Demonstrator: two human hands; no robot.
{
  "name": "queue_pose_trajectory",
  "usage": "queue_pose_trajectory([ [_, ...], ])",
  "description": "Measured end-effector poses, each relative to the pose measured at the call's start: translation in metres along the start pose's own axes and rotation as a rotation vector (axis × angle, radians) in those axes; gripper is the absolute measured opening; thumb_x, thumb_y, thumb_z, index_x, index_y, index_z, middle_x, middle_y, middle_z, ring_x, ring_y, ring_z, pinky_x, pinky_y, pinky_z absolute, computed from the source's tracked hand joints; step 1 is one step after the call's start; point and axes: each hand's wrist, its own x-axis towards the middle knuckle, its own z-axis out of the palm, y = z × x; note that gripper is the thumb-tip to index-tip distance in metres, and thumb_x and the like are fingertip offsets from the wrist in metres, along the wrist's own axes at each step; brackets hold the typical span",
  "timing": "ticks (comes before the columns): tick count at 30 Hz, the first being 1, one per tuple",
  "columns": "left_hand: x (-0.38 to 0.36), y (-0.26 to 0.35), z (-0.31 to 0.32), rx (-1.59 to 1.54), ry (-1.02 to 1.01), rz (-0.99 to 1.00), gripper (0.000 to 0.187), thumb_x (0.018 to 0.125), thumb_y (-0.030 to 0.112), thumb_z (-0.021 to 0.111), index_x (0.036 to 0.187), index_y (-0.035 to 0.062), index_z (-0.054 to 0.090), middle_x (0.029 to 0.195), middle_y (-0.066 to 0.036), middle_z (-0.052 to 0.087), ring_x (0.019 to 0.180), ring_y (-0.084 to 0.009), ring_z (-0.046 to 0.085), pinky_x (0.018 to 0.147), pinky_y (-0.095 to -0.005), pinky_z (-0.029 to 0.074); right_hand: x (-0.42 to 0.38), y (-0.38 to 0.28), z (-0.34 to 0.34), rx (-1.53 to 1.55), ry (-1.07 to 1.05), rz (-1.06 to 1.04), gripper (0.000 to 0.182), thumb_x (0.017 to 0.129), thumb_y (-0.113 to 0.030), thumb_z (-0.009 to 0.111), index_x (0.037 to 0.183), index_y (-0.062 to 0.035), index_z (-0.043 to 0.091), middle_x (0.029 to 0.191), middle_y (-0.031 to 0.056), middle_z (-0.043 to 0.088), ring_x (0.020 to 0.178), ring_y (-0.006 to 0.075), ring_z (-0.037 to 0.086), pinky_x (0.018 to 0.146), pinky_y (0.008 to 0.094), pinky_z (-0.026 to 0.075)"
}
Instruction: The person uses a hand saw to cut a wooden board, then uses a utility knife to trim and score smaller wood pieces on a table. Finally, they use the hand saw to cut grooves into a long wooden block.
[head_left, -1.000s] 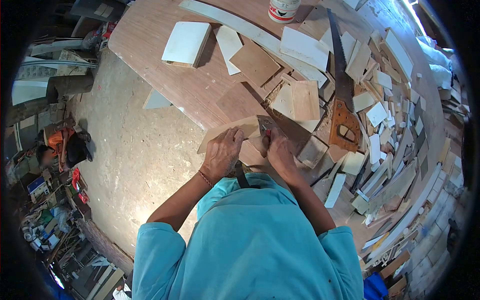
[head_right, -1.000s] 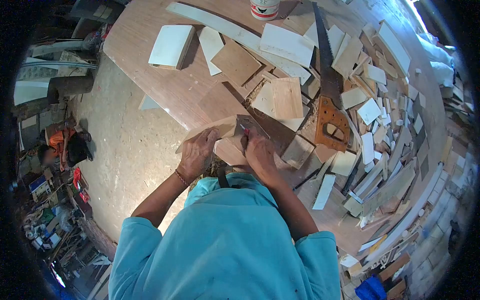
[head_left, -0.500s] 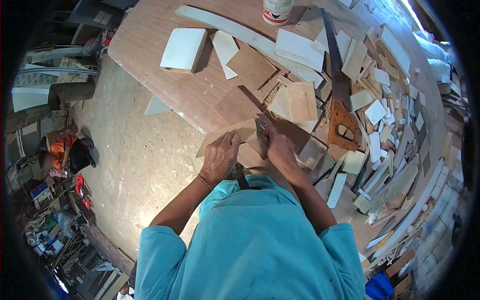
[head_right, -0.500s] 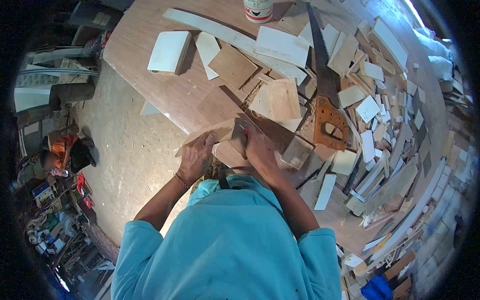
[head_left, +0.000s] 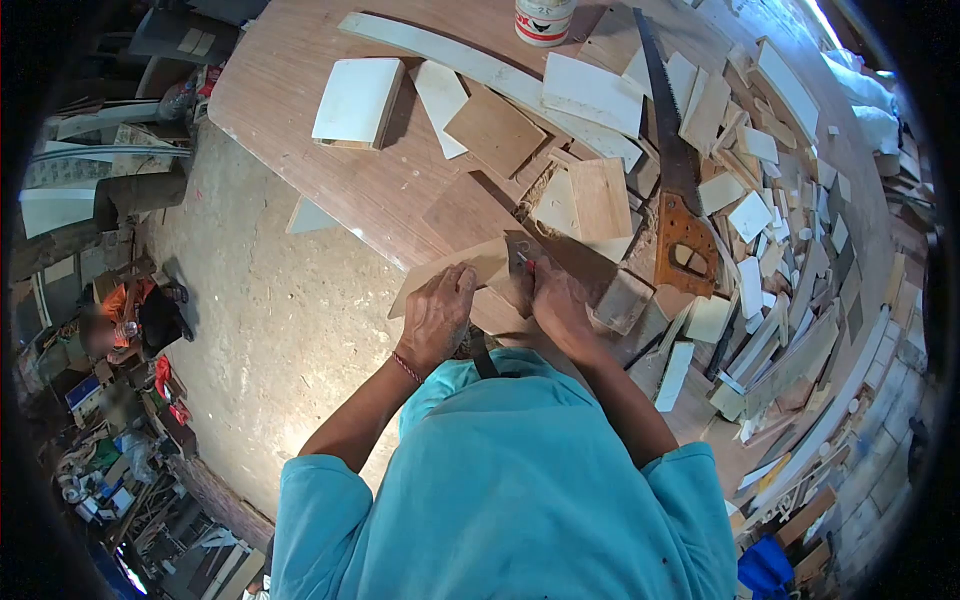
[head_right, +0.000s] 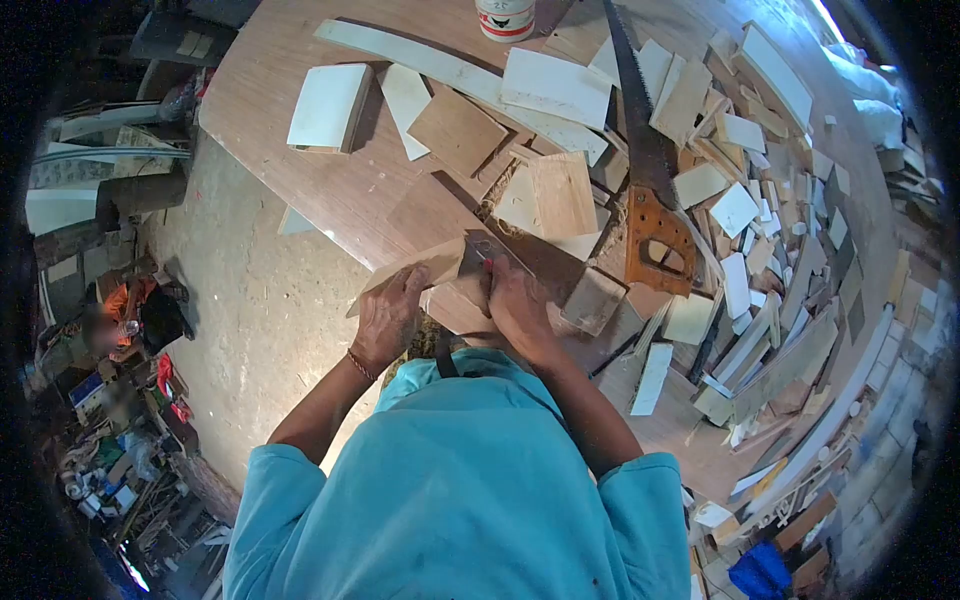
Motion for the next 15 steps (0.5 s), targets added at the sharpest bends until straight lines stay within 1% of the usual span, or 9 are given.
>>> queue_pose_trajectory([
  [3,-0.001,0.002,0.004,-0.014,0.036,-0.003,0.025,0.07,0.001,0.052,0.095,0.0008,0.046,0.095,-0.016,0.057,0.083,-0.0301,0.059,0.064,-0.0358,0.05,0.0,-0.006,-0.007,0.033,0.011,0.019,0.023,0.087,-0.02,0.04,0.084,0.0002,0.05,0.066,0.0248,0.056,0.066,0.0398,0.058,0.057,0.0488,0.044],
  [6,0.003,0.002,-0.001,-0.061,-0.024,-0.067,0.024,0.069,0.0,0.052,0.092,0.0011,0.046,0.09,-0.015,0.056,0.079,-0.0296,0.059,0.06,-0.0364,0.05,-0.008,-0.014,-0.009,0.035,-0.038,0.059,0.018,0.085,-0.018,0.045,0.083,-0.0008,0.048,0.065,0.0231,0.055,0.064,0.039,0.057,0.058,0.0473,0.043],
  [7,0.004,0.003,-0.002,-0.067,-0.058,-0.124,0.024,0.069,-0.001,0.052,0.092,0.0015,0.046,0.088,-0.015,0.056,0.075,-0.0294,0.059,0.058,-0.0368,0.049,-0.013,-0.016,-0.009,0.038,-0.036,0.064,0.018,0.085,-0.018,0.045,0.083,-0.0008,0.048,0.065,0.0231,0.055,0.064,0.039,0.057,0.058,0.0473,0.043],
  [8,0.004,0.005,-0.001,-0.074,-0.096,-0.179,0.024,0.068,-0.001,0.052,0.091,0.002,0.046,0.085,-0.014,0.056,0.072,-0.0291,0.059,0.055,-0.0373,0.048,-0.02,-0.019,-0.01,0.027,0.016,0.013,0.018,0.085,-0.019,0.045,0.084,-0.0007,0.047,0.063,0.022,0.055,0.062,0.0382,0.057,0.057,0.0469,0.043],
  [9,0.005,0.006,0.0,-0.077,-0.103,-0.167,0.024,0.068,-0.001,0.052,0.091,0.002,0.046,0.085,-0.014,0.056,0.072,-0.0291,0.059,0.055,-0.0373,0.048,-0.026,-0.021,-0.013,0.016,0.07,-0.035,0.019,0.085,-0.019,0.046,0.084,-0.0007,0.047,0.06,0.0209,0.055,0.06,0.0374,0.057,0.055,0.0465,0.043],
  [11,0.006,0.006,0.001,-0.079,-0.054,-0.195,0.024,0.068,-0.001,0.052,0.091,0.0032,0.045,0.081,-0.013,0.055,0.065,-0.0292,0.059,0.051,-0.0381,0.047,-0.032,-0.032,-0.024,0.044,0.063,-0.01,0.018,0.085,-0.019,0.046,0.084,-0.0008,0.046,0.059,0.0201,0.055,0.059,0.0368,0.057,0.054,0.0459,0.043],
  [12,0.007,0.005,0.002,-0.081,-0.06,-0.179,0.024,0.068,-0.001,0.052,0.091,0.0032,0.045,0.081,-0.013,0.055,0.065,-0.0292,0.059,0.051,-0.0381,0.047,-0.033,-0.037,-0.03,0.068,0.051,0.002,0.018,0.084,-0.019,0.047,0.084,-0.0009,0.045,0.057,0.0192,0.054,0.058,0.0362,0.057,0.052,0.0453,0.044],
  [13,0.007,0.005,0.003,-0.073,-0.039,-0.182,0.025,0.068,-0.001,0.052,0.091,0.0035,0.044,0.08,-0.013,0.056,0.064,-0.0295,0.059,0.05,-0.038,0.046,-0.035,-0.04,-0.035,0.071,0.06,0.016,0.018,0.084,-0.019,0.047,0.084,-0.0009,0.045,0.057,0.0192,0.054,0.058,0.0362,0.057,0.052,0.0453,0.044],
  [15,0.007,0.006,0.004,-0.07,-0.03,-0.171,0.025,0.068,-0.001,0.052,0.092,0.0038,0.044,0.079,-0.013,0.056,0.062,-0.0297,0.059,0.049,-0.0379,0.046,-0.04,-0.045,-0.042,0.033,0.002,0.024,0.02,0.086,-0.022,0.045,0.086,-0.0027,0.045,0.067,0.0185,0.058,0.06,0.0345,0.06,0.053,0.0451,0.046],
])
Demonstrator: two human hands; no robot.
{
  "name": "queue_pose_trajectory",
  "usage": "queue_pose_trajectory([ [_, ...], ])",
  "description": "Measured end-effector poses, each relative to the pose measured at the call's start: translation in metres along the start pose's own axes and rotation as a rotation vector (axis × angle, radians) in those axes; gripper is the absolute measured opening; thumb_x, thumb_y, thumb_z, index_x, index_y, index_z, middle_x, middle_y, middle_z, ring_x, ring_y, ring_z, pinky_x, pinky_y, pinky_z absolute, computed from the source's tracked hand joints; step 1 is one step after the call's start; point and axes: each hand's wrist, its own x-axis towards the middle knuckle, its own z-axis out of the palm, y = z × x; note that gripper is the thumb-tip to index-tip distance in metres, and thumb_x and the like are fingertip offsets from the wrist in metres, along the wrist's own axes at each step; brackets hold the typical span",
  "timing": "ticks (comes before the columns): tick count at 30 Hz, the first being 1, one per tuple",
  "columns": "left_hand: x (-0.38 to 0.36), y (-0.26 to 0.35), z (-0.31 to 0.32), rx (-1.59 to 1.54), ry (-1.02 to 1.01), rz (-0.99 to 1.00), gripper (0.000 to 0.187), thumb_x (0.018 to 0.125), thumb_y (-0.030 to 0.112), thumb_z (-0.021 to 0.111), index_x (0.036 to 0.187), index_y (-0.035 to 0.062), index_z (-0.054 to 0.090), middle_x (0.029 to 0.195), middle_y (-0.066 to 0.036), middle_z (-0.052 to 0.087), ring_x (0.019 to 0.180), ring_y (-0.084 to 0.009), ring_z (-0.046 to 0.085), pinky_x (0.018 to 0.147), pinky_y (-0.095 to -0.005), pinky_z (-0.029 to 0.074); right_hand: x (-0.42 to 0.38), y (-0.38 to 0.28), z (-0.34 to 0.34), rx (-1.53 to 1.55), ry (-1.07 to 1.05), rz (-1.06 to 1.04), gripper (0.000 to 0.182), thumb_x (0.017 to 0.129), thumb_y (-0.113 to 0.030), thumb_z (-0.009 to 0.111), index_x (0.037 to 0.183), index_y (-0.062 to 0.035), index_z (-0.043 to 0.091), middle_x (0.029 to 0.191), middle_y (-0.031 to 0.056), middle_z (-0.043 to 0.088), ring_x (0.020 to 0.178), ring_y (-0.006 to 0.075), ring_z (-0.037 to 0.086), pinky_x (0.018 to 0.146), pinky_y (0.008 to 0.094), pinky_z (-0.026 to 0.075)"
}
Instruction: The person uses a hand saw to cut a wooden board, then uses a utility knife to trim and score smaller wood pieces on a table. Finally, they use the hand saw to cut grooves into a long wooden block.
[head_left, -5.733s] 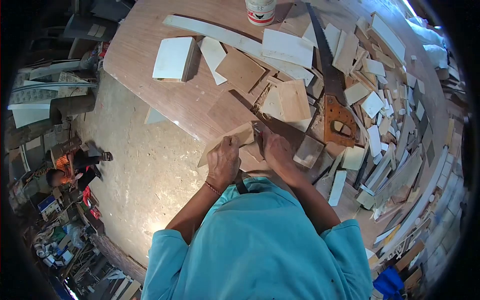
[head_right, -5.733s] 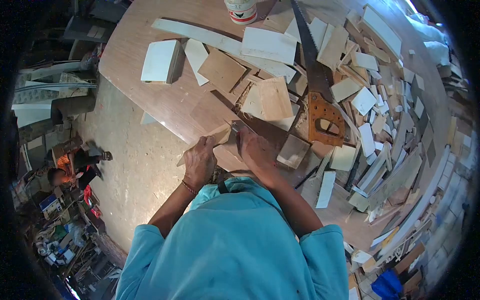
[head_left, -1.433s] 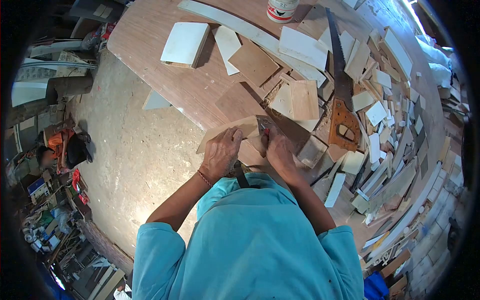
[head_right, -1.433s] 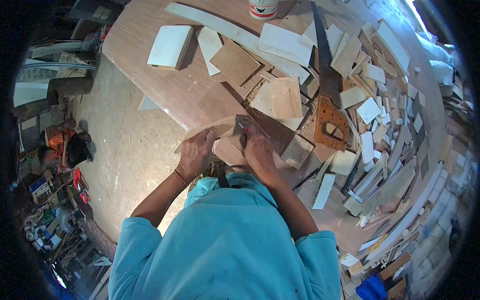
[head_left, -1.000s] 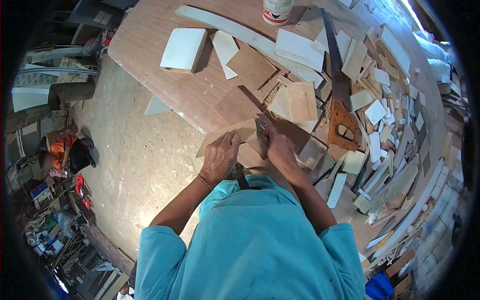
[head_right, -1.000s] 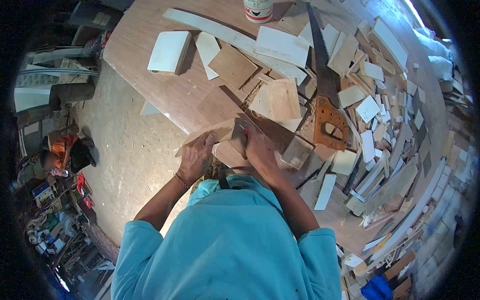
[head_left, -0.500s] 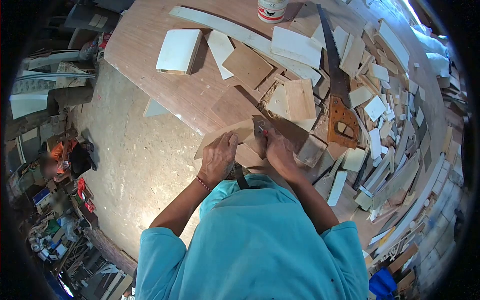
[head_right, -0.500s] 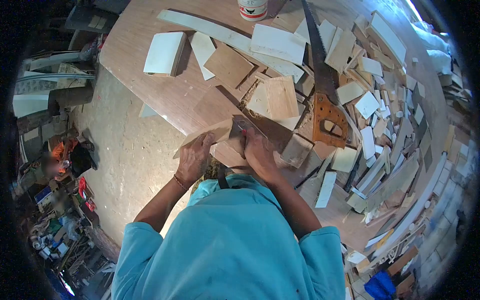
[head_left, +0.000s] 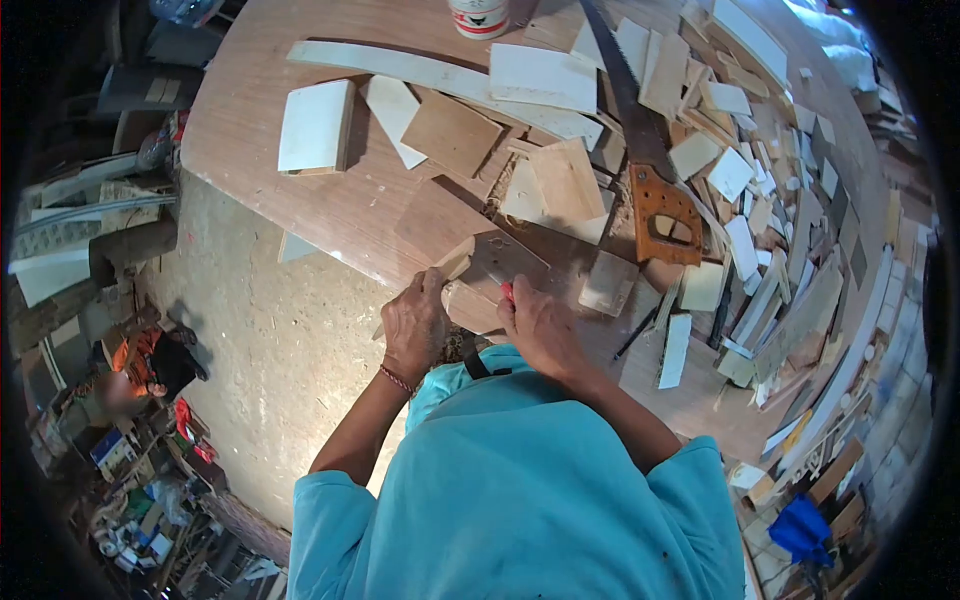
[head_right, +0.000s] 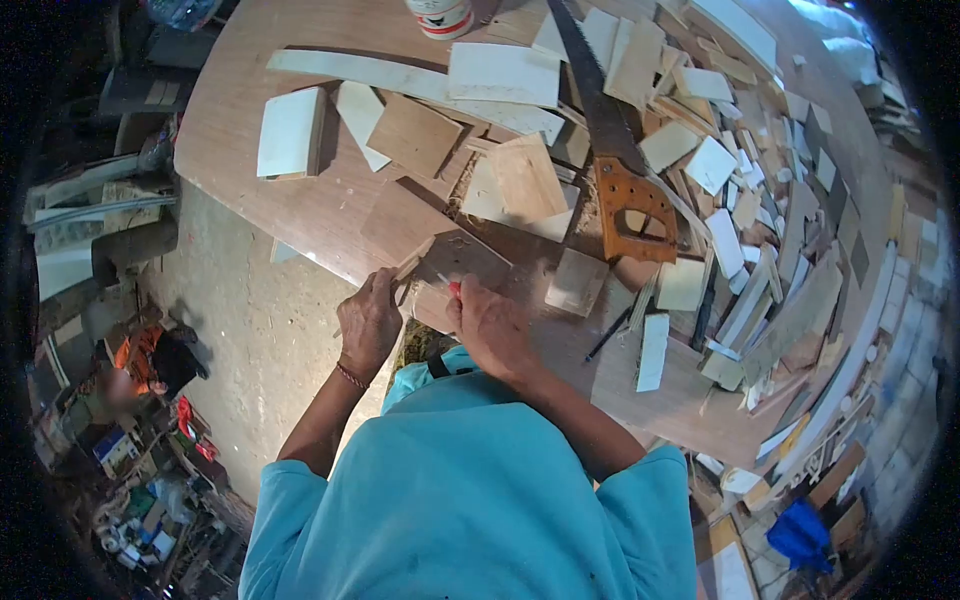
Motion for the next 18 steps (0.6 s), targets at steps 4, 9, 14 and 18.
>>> queue_pose_trajectory([
  [4,0.0,0.001,-0.002,-0.021,0.025,0.021,0.024,0.07,-0.002,0.052,0.092,0.0039,0.045,0.079,-0.013,0.057,0.062,-0.0294,0.059,0.048,-0.0376,0.045,-0.001,-0.003,-0.001,0.073,0.044,-0.01,0.017,0.084,-0.018,0.048,0.079,-0.0019,0.044,0.059,0.0187,0.055,0.058,0.0355,0.057,0.052,0.0444,0.044],
  [9,-0.001,0.001,0.001,0.01,0.051,0.048,0.022,0.072,-0.001,0.053,0.092,0.0041,0.045,0.078,-0.013,0.057,0.062,-0.0291,0.059,0.048,-0.0374,0.045,0.009,0.013,0.016,0.064,0.037,-0.039,0.019,0.085,-0.018,0.046,0.079,-0.0009,0.043,0.069,0.0189,0.057,0.062,0.0352,0.058,0.054,0.0439,0.045],
  [14,0.0,0.004,-0.003,-0.005,0.056,0.011,0.023,0.071,-0.002,0.054,0.092,0.0052,0.046,0.078,-0.012,0.057,0.062,-0.0291,0.059,0.048,-0.0374,0.045,0.003,0.005,0.01,0.093,0.038,-0.04,0.02,0.085,-0.019,0.046,0.079,-0.0009,0.042,0.069,0.0186,0.058,0.062,0.0351,0.058,0.053,0.0439,0.045],
  [18,0.002,0.003,0.0,-0.008,0.022,-0.015,0.025,0.07,-0.002,0.054,0.092,0.0057,0.047,0.078,-0.011,0.057,0.062,-0.029,0.059,0.049,-0.0375,0.044,0.008,0.005,0.011,0.055,0.038,-0.009,0.02,0.085,-0.02,0.046,0.08,-0.0013,0.044,0.067,0.0184,0.058,0.059,0.0349,0.058,0.053,0.0445,0.045],
])
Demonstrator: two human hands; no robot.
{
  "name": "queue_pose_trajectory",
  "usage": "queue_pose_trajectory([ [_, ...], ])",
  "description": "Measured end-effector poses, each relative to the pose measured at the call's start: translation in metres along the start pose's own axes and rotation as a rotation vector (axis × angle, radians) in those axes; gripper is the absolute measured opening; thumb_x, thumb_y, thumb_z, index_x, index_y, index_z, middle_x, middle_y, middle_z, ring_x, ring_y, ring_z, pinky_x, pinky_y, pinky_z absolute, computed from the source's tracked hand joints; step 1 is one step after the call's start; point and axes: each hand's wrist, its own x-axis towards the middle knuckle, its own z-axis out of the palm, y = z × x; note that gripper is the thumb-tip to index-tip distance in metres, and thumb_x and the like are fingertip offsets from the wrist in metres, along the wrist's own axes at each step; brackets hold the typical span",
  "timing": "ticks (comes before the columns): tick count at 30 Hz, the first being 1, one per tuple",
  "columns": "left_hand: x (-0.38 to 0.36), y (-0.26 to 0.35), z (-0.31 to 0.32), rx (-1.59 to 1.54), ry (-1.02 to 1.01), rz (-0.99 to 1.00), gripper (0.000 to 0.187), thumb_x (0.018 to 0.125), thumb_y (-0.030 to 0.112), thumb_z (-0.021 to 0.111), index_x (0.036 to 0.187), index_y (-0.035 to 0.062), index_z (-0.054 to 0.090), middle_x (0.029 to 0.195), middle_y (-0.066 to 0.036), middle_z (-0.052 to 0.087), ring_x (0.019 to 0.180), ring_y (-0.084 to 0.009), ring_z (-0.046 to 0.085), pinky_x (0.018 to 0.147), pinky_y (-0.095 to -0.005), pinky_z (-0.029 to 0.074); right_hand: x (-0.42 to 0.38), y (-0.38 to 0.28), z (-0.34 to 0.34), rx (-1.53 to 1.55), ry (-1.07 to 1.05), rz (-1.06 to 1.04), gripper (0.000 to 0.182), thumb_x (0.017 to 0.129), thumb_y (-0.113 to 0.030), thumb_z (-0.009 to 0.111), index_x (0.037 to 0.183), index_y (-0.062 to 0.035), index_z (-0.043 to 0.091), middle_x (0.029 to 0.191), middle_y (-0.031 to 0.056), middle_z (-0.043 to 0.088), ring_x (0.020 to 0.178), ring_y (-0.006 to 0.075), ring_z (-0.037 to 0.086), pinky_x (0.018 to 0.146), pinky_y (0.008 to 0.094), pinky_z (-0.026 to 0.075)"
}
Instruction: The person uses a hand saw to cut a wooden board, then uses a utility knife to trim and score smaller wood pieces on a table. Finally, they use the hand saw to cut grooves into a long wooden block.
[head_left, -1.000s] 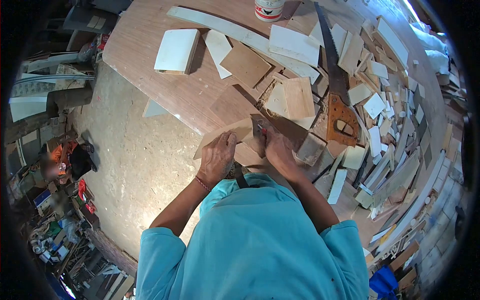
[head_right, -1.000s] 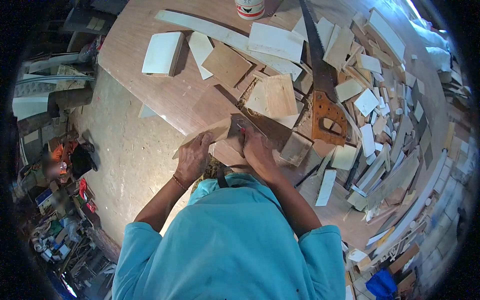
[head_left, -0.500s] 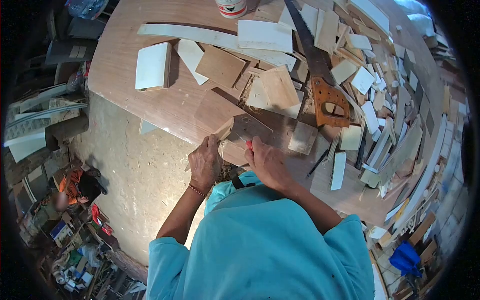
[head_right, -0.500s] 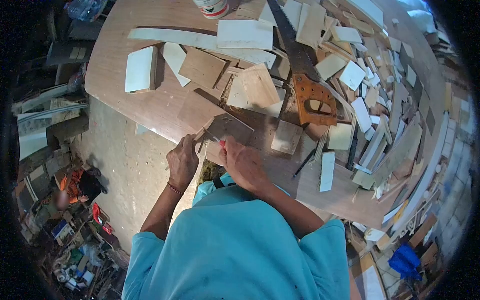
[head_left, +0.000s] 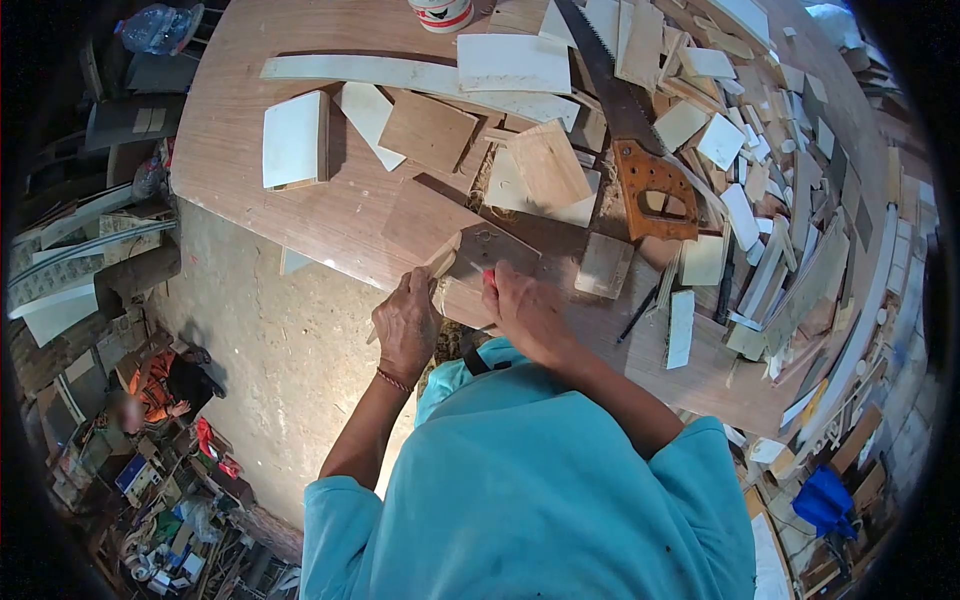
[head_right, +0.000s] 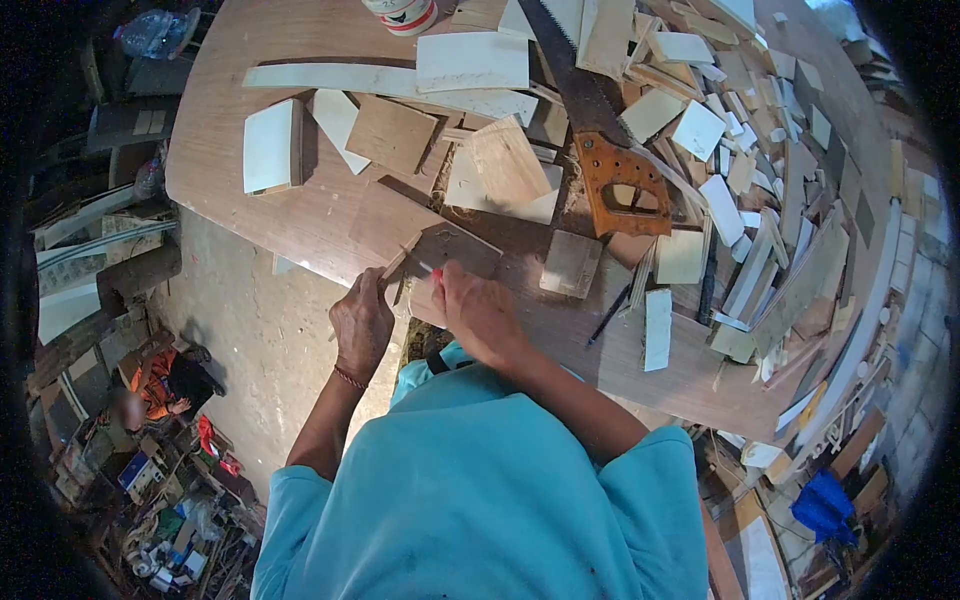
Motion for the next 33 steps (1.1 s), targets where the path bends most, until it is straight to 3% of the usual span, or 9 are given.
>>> queue_pose_trajectory([
  [13,0.004,-0.002,-0.002,0.049,0.023,-0.016,0.02,0.072,0.0,0.051,0.091,0.0058,0.047,0.076,-0.011,0.058,0.061,-0.0298,0.058,0.049,-0.0377,0.044,0.006,0.002,0.007,-0.008,0.108,-0.1,0.019,0.085,-0.02,0.047,0.078,-0.0017,0.044,0.061,0.0186,0.056,0.056,0.0339,0.058,0.05,0.0434,0.045],
  [22,0.002,0.004,-0.003,0.057,0.011,-0.042,0.016,0.073,0.001,0.05,0.088,0.0057,0.048,0.075,-0.012,0.059,0.062,-0.0307,0.059,0.05,-0.0383,0.045,0.0,0.002,0.002,-0.021,0.022,-0.043,0.019,0.084,-0.02,0.047,0.08,-0.0014,0.044,0.063,0.0169,0.057,0.06,0.033,0.059,0.052,0.0428,0.046],
  [30,0.001,0.001,0.003,0.063,0.108,-0.001,0.014,0.075,0.001,0.05,0.087,0.0061,0.048,0.075,-0.012,0.059,0.061,-0.0309,0.058,0.049,-0.0389,0.044,0.016,0.015,0.014,-0.102,0.066,-0.025,0.019,0.084,-0.02,0.047,0.082,-0.001,0.047,0.061,0.0188,0.057,0.058,0.0338,0.059,0.052,0.0444,0.046],
  [33,0.002,0.0,0.0,0.059,0.057,-0.034,0.013,0.075,0.002,0.051,0.088,0.006,0.049,0.075,-0.012,0.06,0.06,-0.0311,0.058,0.049,-0.0389,0.044,0.007,0.009,0.009,-0.032,0.093,-0.073,0.019,0.084,-0.02,0.047,0.081,-0.0007,0.047,0.059,0.0188,0.056,0.056,0.034,0.059,0.051,0.0446,0.046],
])
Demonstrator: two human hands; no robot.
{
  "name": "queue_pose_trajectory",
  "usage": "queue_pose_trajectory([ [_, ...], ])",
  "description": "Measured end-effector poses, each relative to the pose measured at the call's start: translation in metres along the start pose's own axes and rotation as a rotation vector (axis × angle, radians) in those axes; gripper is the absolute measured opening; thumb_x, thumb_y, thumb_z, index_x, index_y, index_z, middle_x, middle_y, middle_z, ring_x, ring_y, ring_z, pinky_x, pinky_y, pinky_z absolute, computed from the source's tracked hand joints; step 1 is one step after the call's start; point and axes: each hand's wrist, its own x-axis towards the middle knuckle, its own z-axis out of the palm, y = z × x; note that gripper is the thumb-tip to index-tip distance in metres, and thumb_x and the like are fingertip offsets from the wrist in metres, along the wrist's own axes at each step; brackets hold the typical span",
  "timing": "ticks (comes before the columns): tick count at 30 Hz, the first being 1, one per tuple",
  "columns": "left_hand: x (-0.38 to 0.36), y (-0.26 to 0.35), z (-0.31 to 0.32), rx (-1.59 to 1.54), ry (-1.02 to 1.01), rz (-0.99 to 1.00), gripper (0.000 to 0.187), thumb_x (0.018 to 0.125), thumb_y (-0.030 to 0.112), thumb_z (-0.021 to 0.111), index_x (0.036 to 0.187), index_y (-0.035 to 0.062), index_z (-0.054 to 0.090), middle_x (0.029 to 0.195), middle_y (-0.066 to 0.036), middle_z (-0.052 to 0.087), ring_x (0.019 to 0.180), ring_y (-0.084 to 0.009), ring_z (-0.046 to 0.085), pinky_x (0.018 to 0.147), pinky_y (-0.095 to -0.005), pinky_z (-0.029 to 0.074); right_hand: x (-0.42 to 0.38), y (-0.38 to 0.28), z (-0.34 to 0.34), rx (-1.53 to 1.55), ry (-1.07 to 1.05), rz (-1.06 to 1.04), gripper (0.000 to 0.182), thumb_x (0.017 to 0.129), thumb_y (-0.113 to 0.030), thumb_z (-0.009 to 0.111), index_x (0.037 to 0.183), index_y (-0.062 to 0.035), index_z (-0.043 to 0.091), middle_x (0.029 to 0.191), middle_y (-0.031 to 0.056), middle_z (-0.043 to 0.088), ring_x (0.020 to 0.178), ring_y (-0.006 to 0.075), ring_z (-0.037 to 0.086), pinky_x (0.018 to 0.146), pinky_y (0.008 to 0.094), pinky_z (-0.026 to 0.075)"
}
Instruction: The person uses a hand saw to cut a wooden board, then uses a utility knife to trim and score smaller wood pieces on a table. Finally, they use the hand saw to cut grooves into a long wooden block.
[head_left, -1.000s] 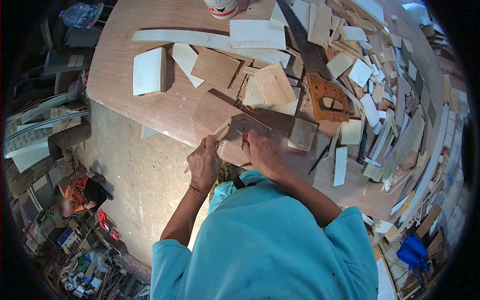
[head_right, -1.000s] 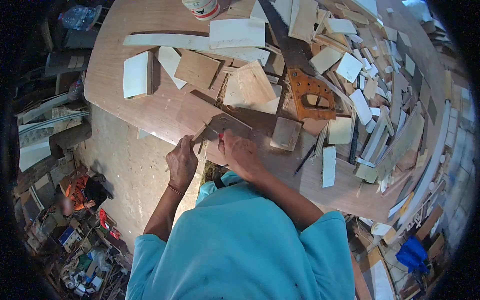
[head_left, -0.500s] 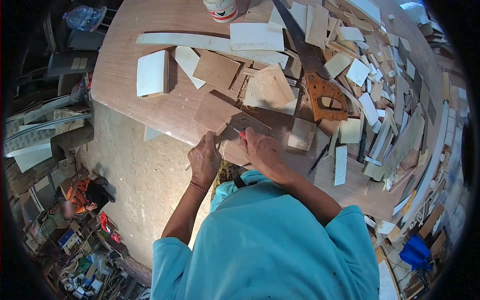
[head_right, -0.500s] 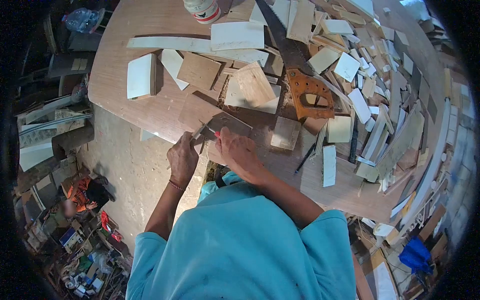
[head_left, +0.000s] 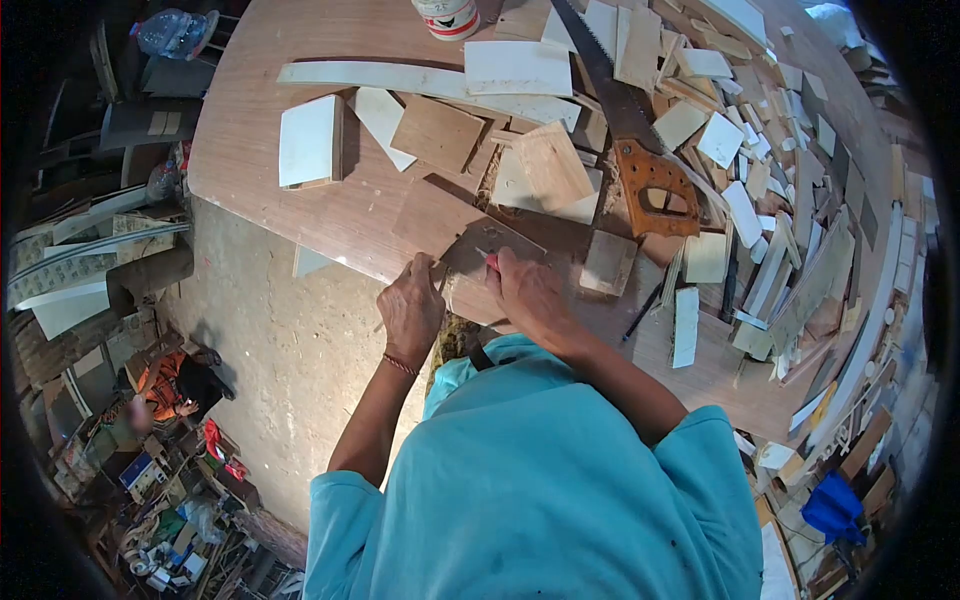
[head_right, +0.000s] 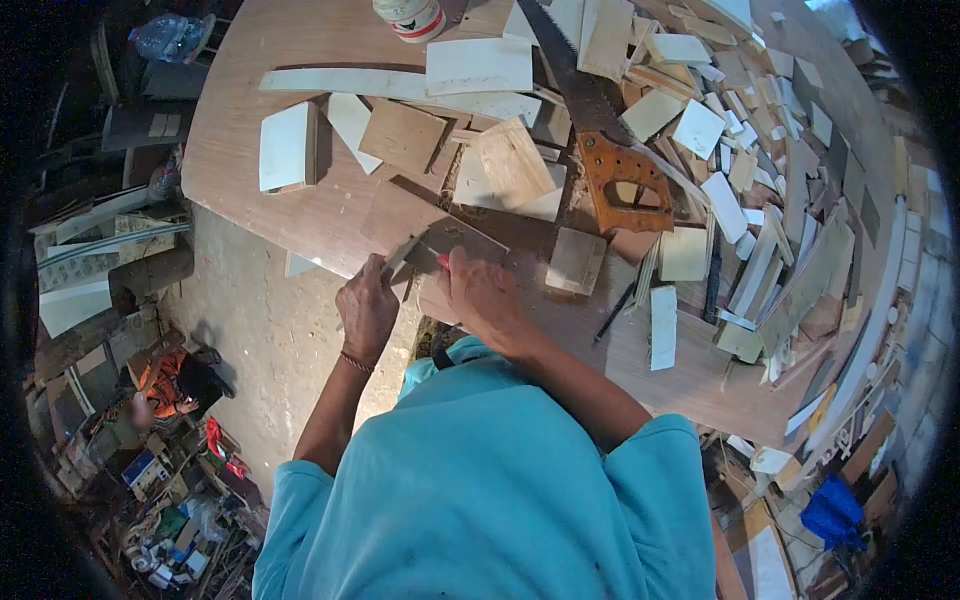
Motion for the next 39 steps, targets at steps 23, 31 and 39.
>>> queue_pose_trajectory([
  [23,0.002,0.002,0.0,0.027,0.001,0.025,0.014,0.073,0.003,0.053,0.086,0.0069,0.049,0.072,-0.012,0.06,0.059,-0.03,0.058,0.047,-0.0384,0.043,0.008,-0.001,0.005,-0.003,-0.031,0.034,0.019,0.082,-0.021,0.049,0.084,-0.0016,0.047,0.064,0.0187,0.058,0.063,0.0347,0.06,0.054,0.0445,0.047],
  [31,0.002,0.004,-0.001,0.035,0.025,0.01,0.01,0.075,0.007,0.055,0.084,0.0068,0.049,0.071,-0.012,0.061,0.059,-0.0302,0.059,0.048,-0.0383,0.043,0.003,0.0,0.002,-0.031,-0.121,0.105,0.018,0.082,-0.018,0.05,0.086,-0.0002,0.047,0.069,0.0186,0.06,0.068,0.0341,0.061,0.058,0.0446,0.047],
  [39,-0.001,0.002,0.002,0.027,0.043,0.029,0.009,0.077,0.007,0.054,0.084,0.0064,0.049,0.07,-0.013,0.06,0.059,-0.0309,0.058,0.048,-0.0385,0.043,0.008,0.006,0.013,-0.024,-0.02,0.057,0.022,0.083,-0.023,0.047,0.084,-0.0015,0.049,0.063,0.0203,0.058,0.062,0.037,0.06,0.055,0.0472,0.047],
])
